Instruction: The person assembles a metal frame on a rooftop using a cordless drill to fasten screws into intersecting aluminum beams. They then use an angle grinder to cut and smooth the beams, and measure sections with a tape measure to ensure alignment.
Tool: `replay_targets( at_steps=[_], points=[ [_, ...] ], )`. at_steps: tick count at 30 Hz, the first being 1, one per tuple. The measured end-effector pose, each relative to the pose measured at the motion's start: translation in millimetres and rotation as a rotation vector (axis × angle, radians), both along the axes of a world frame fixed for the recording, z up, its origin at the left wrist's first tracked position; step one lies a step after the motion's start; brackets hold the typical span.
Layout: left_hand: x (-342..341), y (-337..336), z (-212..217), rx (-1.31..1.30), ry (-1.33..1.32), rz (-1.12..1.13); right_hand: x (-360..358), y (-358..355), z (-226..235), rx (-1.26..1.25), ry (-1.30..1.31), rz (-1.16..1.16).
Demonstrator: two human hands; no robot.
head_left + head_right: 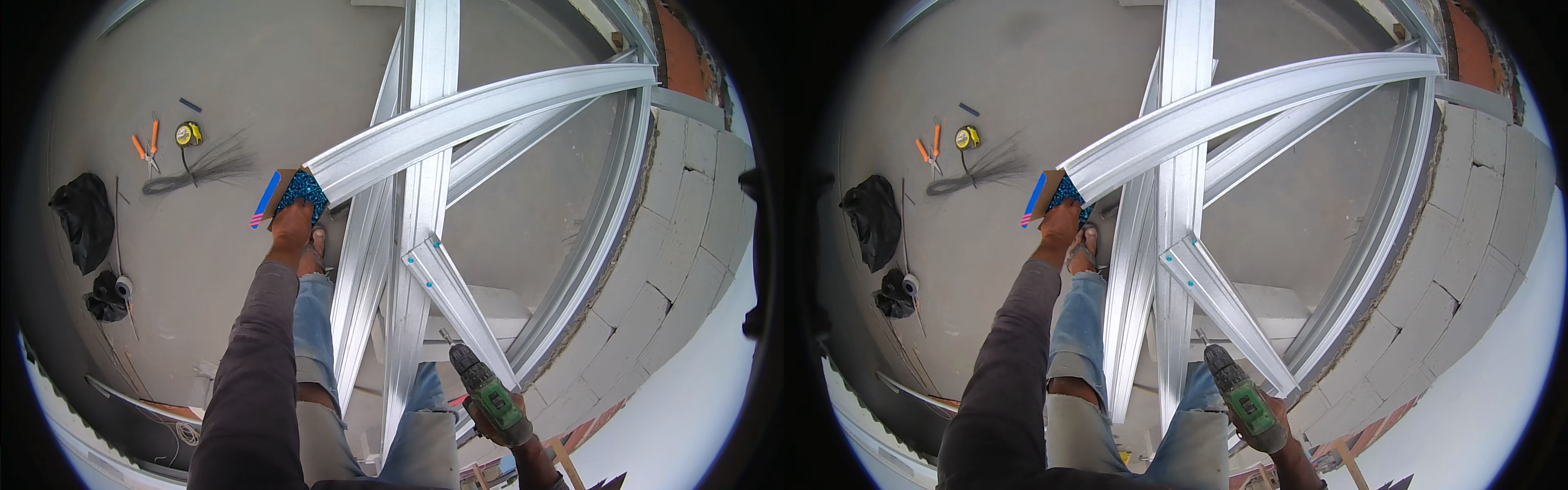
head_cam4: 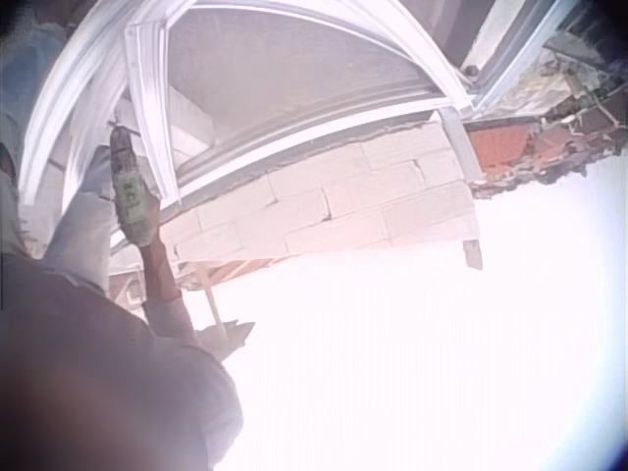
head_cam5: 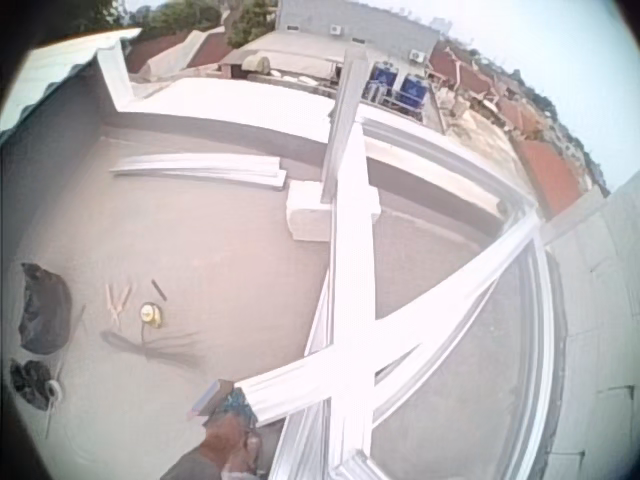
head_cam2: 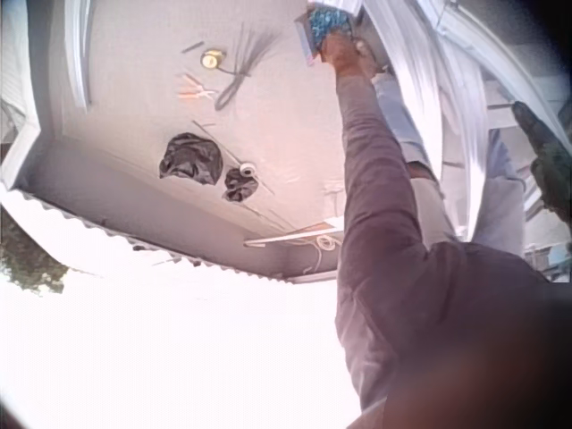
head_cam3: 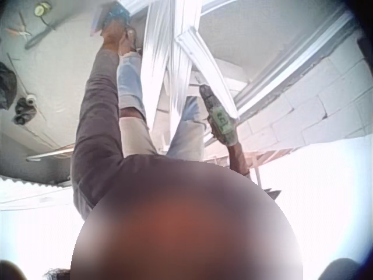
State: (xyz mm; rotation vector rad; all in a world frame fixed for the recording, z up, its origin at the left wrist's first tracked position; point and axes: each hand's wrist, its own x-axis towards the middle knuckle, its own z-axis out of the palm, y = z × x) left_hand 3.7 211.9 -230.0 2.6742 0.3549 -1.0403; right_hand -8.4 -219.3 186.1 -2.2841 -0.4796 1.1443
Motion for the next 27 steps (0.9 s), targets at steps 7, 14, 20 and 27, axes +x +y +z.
replay_targets(
  at_steps=[7, 14, 20, 27],
  points=[
    [-15.1, 6.4, -13.0, 0.038, -0.066, -0.161, -101.2, -41.0, 11.6, 0.035, 0.327, -0.321],
    [-34.7, 27.6, 12.4, 0.025, -0.552, 0.070, -152.3, -76.4, 29.4, 0.079, 0.333, -0.452],
    [-68.0, -64.0, 166.8, -0.844, 0.213, 1.158, -180.6, -98.8, 51.2, 0.111, 0.336, -0.591],
    [-97.8, -318.2, 367.5, -1.058, 0.611, 1.388, -223.5, -139.8, 85.3, 0.366, 0.111, -0.849]
  ],
)
